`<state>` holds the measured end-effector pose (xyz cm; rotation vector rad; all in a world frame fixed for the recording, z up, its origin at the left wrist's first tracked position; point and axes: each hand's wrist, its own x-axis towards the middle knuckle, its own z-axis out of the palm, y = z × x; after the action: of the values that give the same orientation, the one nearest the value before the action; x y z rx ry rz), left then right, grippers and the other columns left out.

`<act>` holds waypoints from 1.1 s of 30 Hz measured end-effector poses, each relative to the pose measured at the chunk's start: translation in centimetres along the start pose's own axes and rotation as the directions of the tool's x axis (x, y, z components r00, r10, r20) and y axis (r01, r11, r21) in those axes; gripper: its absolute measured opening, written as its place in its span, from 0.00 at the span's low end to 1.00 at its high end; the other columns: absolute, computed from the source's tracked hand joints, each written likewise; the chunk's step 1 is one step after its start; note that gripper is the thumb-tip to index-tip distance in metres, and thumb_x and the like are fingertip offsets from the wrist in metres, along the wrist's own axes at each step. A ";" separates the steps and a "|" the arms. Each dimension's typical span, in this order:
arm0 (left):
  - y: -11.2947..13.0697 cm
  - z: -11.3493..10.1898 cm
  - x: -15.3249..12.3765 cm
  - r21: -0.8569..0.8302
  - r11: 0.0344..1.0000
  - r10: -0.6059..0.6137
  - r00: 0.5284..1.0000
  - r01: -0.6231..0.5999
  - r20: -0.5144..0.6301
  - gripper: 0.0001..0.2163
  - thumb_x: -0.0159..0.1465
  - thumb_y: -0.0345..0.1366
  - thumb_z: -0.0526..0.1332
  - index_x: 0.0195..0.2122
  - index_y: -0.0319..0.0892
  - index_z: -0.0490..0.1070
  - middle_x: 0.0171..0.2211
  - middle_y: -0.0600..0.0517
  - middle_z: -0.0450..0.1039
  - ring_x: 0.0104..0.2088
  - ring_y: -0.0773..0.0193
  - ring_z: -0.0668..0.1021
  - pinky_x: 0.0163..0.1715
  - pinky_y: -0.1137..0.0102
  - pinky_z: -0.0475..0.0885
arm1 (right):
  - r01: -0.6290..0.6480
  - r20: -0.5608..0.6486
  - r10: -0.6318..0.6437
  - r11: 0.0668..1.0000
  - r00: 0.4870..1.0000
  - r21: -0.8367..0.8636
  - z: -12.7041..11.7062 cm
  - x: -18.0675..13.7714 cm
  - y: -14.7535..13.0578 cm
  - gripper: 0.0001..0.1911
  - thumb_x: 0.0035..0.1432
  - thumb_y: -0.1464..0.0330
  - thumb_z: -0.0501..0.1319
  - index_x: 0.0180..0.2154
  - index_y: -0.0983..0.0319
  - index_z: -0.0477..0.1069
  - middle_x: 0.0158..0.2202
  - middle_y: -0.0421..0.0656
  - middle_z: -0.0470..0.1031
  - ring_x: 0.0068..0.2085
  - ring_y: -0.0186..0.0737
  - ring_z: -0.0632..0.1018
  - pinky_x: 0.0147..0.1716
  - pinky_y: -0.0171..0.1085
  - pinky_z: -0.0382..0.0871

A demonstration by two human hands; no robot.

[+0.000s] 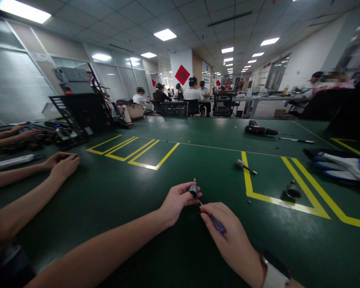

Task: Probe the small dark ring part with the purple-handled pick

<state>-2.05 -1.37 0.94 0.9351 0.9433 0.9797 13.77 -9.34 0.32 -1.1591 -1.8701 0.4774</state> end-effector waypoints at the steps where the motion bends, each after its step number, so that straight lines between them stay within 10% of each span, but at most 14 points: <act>1: 0.0 0.0 0.0 0.002 1.000 0.001 1.000 -0.001 0.001 0.12 0.58 0.21 0.59 0.43 0.37 0.73 0.40 0.45 0.75 0.38 0.62 0.79 0.38 0.66 0.77 | 0.000 0.002 0.000 1.000 1.000 -0.005 0.0 0.0 0.0 0.09 0.62 0.68 0.55 0.43 0.57 0.71 0.39 0.44 0.76 0.40 0.41 0.77 0.40 0.41 0.74; 11: -0.1 0.2 0.0 -0.011 1.000 -0.011 1.000 0.011 -0.024 0.11 0.59 0.22 0.58 0.41 0.36 0.73 0.38 0.45 0.74 0.35 0.64 0.78 0.34 0.70 0.76 | 0.003 -0.045 -0.003 1.000 0.999 0.003 -0.1 -0.1 -0.8 0.09 0.61 0.66 0.56 0.41 0.58 0.73 0.38 0.45 0.77 0.40 0.42 0.78 0.40 0.41 0.74; 20: 0.3 -0.3 0.1 -0.122 0.991 -0.055 0.997 0.049 -0.047 0.19 0.55 0.15 0.54 0.47 0.36 0.67 0.45 0.41 0.70 0.44 0.58 0.77 0.43 0.63 0.76 | -0.283 -0.049 0.287 0.956 0.957 0.079 -1.0 0.5 -0.7 0.22 0.61 0.55 0.51 0.23 0.60 0.71 0.21 0.40 0.73 0.25 0.39 0.75 0.25 0.36 0.68; 33: 0.1 -0.5 0.1 -0.157 0.986 -0.050 0.999 0.049 -0.008 0.22 0.56 0.16 0.56 0.52 0.35 0.66 0.46 0.42 0.69 0.44 0.59 0.77 0.46 0.64 0.75 | -0.174 -0.104 0.172 0.985 0.980 -0.010 -1.0 0.3 -1.6 0.21 0.62 0.58 0.51 0.19 0.59 0.67 0.17 0.38 0.68 0.20 0.36 0.71 0.20 0.34 0.65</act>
<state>-2.55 -1.13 0.90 0.7716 0.8819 1.0026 13.70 -10.02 2.11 -1.3409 -1.6967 0.4875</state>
